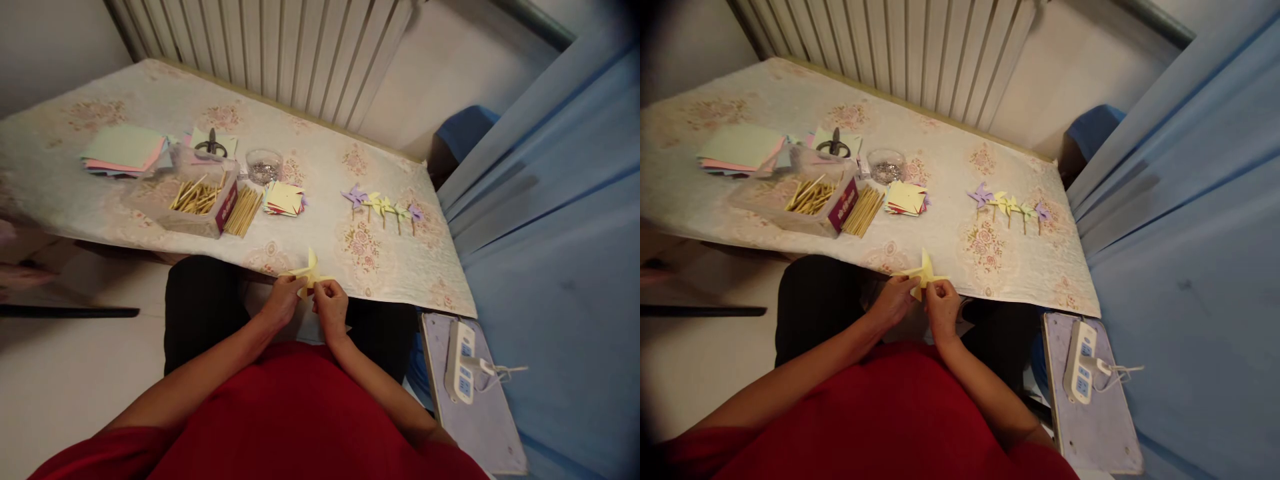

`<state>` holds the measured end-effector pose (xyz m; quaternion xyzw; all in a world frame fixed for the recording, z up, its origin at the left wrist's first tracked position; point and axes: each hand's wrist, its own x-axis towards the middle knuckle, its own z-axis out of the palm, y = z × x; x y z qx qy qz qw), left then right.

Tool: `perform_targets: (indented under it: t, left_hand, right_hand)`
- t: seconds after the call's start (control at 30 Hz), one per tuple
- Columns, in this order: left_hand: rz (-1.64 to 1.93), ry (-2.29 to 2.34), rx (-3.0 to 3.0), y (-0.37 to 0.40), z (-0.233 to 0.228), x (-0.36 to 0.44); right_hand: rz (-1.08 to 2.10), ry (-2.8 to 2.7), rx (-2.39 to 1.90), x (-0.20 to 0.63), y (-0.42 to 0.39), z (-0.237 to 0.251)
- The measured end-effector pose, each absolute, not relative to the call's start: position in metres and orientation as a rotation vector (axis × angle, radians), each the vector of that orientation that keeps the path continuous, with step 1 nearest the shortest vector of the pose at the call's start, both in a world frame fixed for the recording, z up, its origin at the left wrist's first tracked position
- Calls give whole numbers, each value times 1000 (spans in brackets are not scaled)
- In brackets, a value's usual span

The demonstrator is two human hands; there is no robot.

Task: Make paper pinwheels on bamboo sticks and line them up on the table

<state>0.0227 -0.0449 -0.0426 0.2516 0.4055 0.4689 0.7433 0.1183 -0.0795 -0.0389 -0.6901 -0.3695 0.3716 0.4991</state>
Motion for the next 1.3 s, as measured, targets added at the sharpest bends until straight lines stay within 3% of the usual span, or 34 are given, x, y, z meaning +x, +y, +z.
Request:
perform_targets:
  t: [0.27,1.3]
  left_hand:
    - [1037,960,612,-45,-60,25]
    - [1005,1051,697,-47,-58,20]
  right_hand:
    - [857,-950,-1727,119,-77,-42]
    - [1119,-949,-1673,125,-74,-38]
